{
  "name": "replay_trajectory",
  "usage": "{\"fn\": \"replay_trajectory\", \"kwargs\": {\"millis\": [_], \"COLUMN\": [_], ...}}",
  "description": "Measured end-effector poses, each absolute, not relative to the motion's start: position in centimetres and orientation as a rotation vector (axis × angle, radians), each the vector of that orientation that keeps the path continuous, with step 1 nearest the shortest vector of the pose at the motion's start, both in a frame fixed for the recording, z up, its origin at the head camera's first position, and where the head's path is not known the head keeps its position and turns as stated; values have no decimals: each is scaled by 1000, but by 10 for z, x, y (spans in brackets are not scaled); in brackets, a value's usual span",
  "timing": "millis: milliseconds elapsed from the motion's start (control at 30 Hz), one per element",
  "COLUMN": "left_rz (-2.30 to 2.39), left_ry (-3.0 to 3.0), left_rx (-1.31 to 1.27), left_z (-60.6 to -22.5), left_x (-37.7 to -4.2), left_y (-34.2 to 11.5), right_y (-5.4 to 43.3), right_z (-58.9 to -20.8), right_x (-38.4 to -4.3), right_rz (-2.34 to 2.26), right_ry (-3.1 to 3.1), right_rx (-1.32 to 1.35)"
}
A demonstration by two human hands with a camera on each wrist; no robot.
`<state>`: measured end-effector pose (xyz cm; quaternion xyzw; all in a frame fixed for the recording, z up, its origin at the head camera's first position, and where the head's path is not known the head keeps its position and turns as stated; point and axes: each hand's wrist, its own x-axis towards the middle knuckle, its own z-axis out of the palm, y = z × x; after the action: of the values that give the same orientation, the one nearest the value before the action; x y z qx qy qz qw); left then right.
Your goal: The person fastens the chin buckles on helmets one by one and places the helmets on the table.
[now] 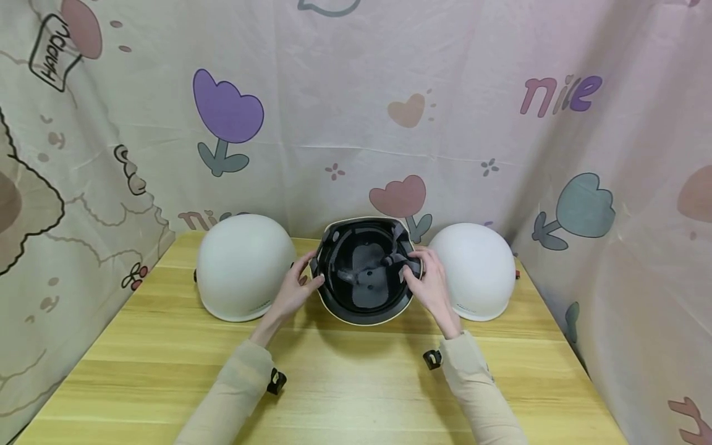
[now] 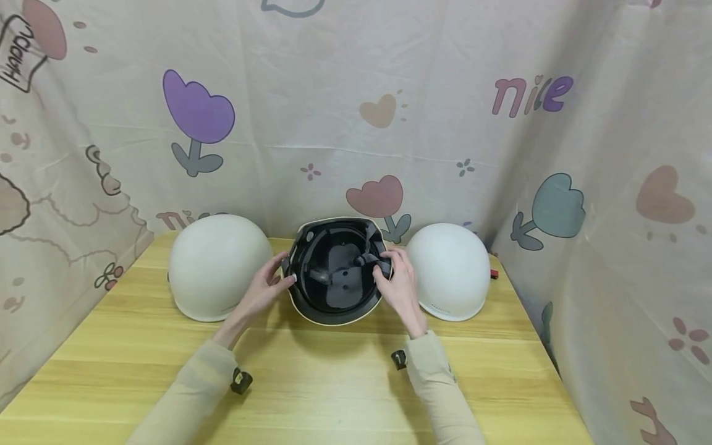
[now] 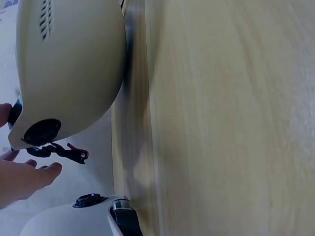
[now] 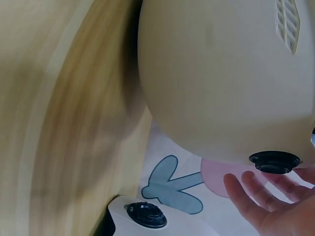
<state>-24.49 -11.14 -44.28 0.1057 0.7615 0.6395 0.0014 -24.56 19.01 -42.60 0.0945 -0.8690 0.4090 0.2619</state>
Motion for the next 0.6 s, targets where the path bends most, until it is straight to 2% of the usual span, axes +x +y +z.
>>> {"fn": "replay_trajectory", "kwargs": {"millis": [267, 600], "left_rz": [2003, 2013], "left_ry": [2498, 2529], "left_rx": [316, 427], "left_z": [-441, -441], "left_x": [-242, -237], "left_y": [-112, -118], "right_y": [192, 198], "right_z": [-435, -437], "right_x": [-241, -238], "right_rz": [1074, 1095], "right_ry": [-2354, -2364], "right_rx": [271, 339]}}
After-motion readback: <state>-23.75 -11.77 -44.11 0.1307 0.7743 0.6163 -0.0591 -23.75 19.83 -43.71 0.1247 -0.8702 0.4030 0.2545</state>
